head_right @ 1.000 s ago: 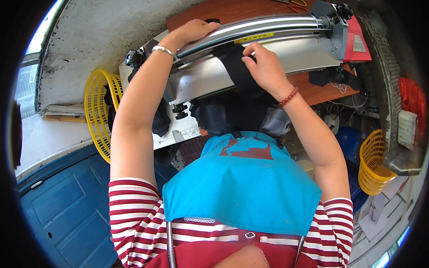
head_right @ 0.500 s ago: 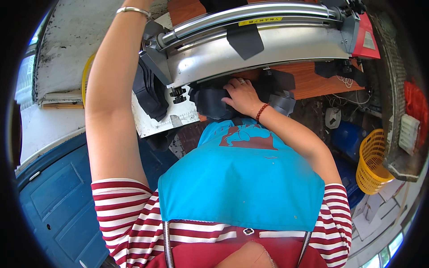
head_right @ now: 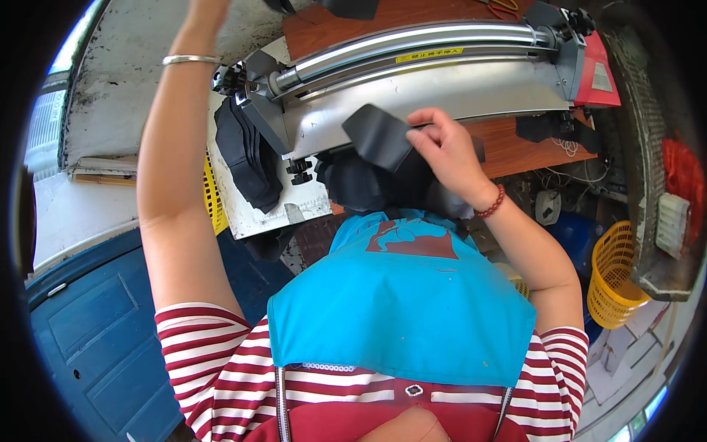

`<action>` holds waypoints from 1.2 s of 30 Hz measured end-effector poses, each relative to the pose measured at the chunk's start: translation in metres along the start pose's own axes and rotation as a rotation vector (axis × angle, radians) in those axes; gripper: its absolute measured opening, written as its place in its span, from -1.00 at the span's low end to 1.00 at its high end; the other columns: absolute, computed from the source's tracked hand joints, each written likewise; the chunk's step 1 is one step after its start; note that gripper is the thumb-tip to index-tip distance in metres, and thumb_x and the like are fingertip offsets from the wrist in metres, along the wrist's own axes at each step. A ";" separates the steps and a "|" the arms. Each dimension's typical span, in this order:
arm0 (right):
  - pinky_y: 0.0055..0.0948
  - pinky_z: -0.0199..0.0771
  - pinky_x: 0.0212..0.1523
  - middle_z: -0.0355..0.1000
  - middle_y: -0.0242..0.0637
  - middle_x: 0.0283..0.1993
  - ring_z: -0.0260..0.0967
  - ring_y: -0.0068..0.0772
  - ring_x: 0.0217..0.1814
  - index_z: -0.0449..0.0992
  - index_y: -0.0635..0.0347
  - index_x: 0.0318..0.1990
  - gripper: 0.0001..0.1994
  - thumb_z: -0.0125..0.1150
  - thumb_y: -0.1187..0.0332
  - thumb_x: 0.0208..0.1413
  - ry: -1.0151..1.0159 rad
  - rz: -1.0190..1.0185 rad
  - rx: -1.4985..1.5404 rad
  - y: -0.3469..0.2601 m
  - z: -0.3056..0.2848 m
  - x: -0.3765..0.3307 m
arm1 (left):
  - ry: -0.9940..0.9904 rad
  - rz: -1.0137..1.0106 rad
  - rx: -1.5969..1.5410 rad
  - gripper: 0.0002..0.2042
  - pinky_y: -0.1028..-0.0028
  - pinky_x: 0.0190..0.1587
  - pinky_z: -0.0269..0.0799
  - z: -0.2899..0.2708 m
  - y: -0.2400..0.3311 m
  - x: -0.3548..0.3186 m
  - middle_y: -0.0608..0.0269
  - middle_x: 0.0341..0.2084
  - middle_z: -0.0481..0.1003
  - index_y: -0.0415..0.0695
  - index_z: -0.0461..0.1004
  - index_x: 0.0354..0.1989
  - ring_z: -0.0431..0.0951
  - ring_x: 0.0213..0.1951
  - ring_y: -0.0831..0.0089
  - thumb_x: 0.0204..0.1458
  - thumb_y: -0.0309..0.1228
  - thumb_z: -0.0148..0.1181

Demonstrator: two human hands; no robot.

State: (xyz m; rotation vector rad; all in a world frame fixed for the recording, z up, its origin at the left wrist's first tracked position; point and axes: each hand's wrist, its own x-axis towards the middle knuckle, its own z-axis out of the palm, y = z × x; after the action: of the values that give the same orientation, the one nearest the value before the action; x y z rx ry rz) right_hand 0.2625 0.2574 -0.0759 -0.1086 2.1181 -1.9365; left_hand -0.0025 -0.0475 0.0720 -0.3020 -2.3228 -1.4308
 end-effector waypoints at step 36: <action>-0.15 0.37 0.03 0.46 -0.22 -0.14 0.40 -0.14 0.03 0.60 0.13 -0.29 -0.81 0.39 0.24 0.04 -0.362 -0.570 -1.094 0.098 0.088 0.015 | -0.128 -0.362 0.038 -0.89 0.37 -0.54 0.53 -0.031 0.067 0.000 0.16 -0.38 0.51 -0.21 0.47 -0.22 0.49 -0.50 0.37 0.12 -0.48 0.16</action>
State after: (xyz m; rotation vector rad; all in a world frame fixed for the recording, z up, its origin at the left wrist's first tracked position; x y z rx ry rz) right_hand 0.2822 0.1795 -0.1808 -1.2478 2.7460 -0.5881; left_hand 0.0298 -0.0444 0.1383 0.0445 -2.6056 -1.5663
